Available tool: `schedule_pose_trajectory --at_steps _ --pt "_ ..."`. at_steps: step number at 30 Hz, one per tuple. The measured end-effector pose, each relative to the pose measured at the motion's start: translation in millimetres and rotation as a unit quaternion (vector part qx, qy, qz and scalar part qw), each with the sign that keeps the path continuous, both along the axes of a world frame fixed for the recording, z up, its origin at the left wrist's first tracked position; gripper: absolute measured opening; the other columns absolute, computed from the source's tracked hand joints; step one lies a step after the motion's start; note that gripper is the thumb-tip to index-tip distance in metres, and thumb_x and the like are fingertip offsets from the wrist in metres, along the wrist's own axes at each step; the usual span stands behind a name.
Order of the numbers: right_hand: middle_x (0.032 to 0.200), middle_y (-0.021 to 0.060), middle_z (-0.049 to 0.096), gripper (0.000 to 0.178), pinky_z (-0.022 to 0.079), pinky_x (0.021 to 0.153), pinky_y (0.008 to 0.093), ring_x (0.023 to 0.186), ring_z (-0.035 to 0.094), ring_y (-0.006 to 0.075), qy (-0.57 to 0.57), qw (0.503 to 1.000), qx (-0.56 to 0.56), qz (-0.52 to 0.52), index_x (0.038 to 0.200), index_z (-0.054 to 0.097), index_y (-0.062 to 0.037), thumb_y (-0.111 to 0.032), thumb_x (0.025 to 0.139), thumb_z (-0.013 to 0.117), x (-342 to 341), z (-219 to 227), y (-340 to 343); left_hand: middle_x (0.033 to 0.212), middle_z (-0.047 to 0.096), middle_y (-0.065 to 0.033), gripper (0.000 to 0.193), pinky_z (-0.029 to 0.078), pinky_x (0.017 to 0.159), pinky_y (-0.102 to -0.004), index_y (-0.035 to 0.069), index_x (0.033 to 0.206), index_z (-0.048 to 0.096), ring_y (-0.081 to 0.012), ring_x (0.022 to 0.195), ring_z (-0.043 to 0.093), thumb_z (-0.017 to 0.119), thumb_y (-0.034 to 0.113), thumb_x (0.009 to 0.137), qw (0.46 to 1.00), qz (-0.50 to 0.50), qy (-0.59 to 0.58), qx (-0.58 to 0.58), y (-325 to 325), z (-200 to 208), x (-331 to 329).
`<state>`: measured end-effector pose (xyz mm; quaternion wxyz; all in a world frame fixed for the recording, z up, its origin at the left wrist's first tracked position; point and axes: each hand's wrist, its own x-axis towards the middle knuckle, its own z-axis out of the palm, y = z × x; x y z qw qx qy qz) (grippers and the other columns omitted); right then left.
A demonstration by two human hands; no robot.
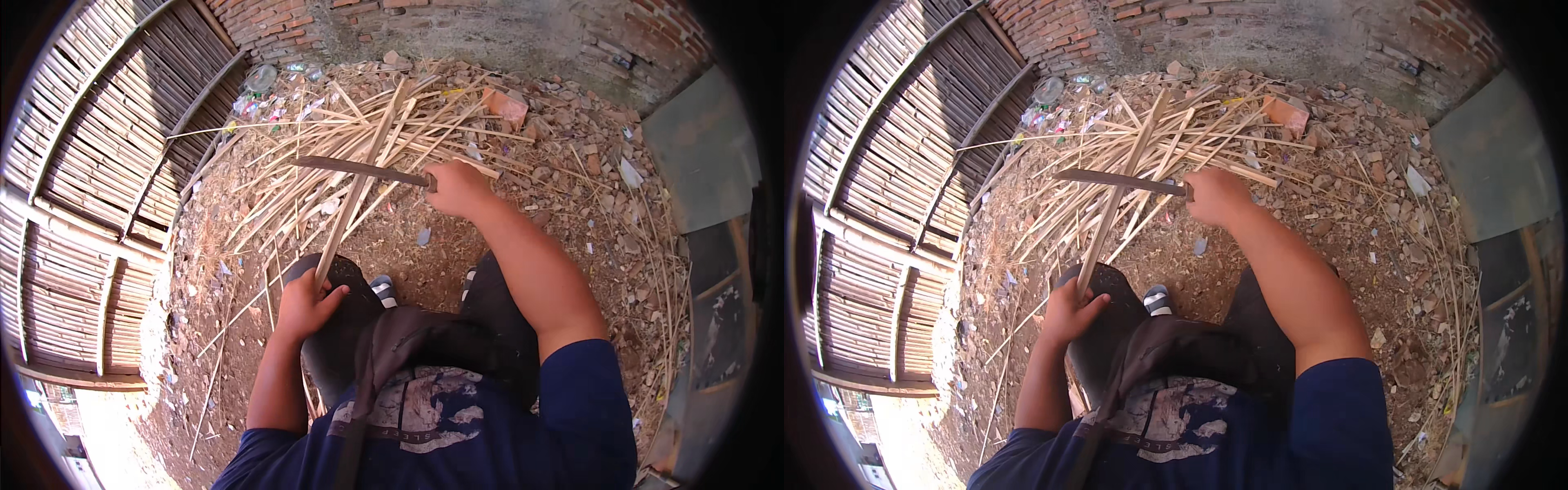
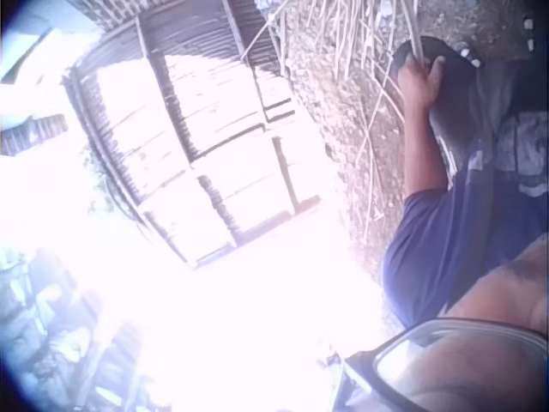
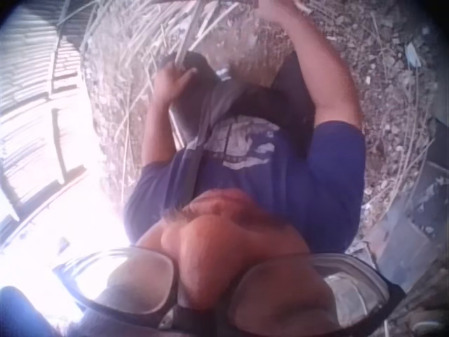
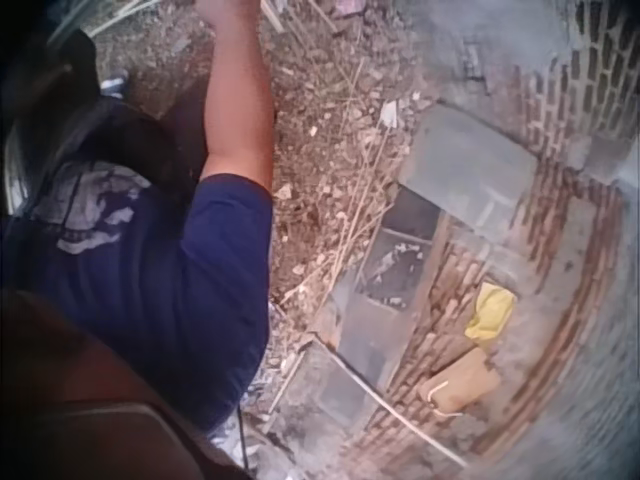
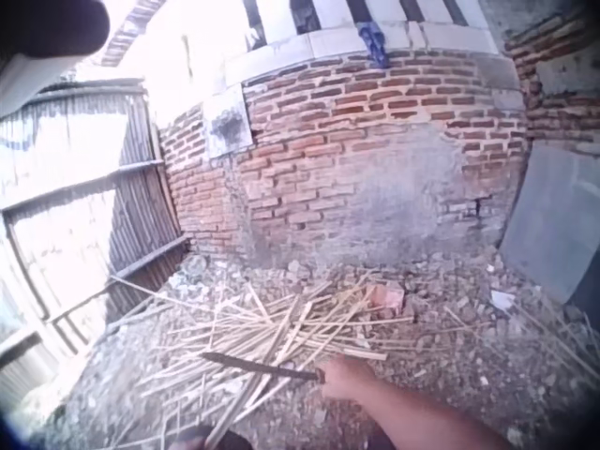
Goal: The person holds a thin strip of bamboo and shaves the surface with a large knife, smoothing the material one piece at a time.
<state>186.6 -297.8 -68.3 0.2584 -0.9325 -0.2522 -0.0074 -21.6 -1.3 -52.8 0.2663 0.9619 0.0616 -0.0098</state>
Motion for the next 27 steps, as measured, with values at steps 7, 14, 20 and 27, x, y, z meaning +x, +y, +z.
schedule_pose_trajectory --at_steps 7,14,20,27 --pt "0.086 0.016 0.071 0.028 0.056 0.077 0.0521 0.086 0.072 0.0385 -0.03 0.993 -0.097 0.053 0.104 0.069 -0.0098 -0.022 0.079 0.072 -13 0 16 0.067 0.065 -0.0122 0.044 0.054 0.062 -0.0438 0.005 0.086 0.062 -0.0328 0.067 0.069 0.084 0.042 0.081 0.999 -0.022 0.006 0.042 -4 -4 -2" --pt "0.086 0.0153 0.072 0.026 0.057 0.075 0.0513 0.083 0.071 0.0386 -0.05 0.998 -0.022 0.022 0.1 0.069 -0.0093 -0.019 0.077 0.074 -5 -8 7 0.066 0.064 -0.0119 0.043 0.053 0.062 -0.0441 0.006 0.086 0.062 -0.0334 0.066 0.069 0.084 0.042 0.081 0.999 -0.012 0.006 0.053 -2 -3 -4" --pt "0.093 0.0151 0.073 0.03 0.057 0.08 0.0515 0.084 0.072 0.0391 0.051 0.996 -0.069 0.001 0.104 0.07 -0.0078 -0.021 0.077 0.073 13 -2 -15 0.067 0.065 -0.0122 0.042 0.054 0.063 -0.0445 0.006 0.087 0.063 -0.0347 0.068 0.07 0.083 0.042 0.082 0.997 -0.039 0.019 0.06 -6 -7 -8" --pt "0.092 0.0139 0.073 0.028 0.057 0.084 0.0487 0.09 0.072 0.0372 0.0 0.999 -0.002 -0.041 0.103 0.071 -0.0084 -0.02 0.078 0.071 2 -7 -4 0.071 0.067 -0.0154 0.042 0.054 0.065 -0.0476 0.005 0.085 0.062 -0.0377 0.071 0.07 0.08 0.042 0.085 0.998 -0.029 0.01 0.057 -7 1 0"
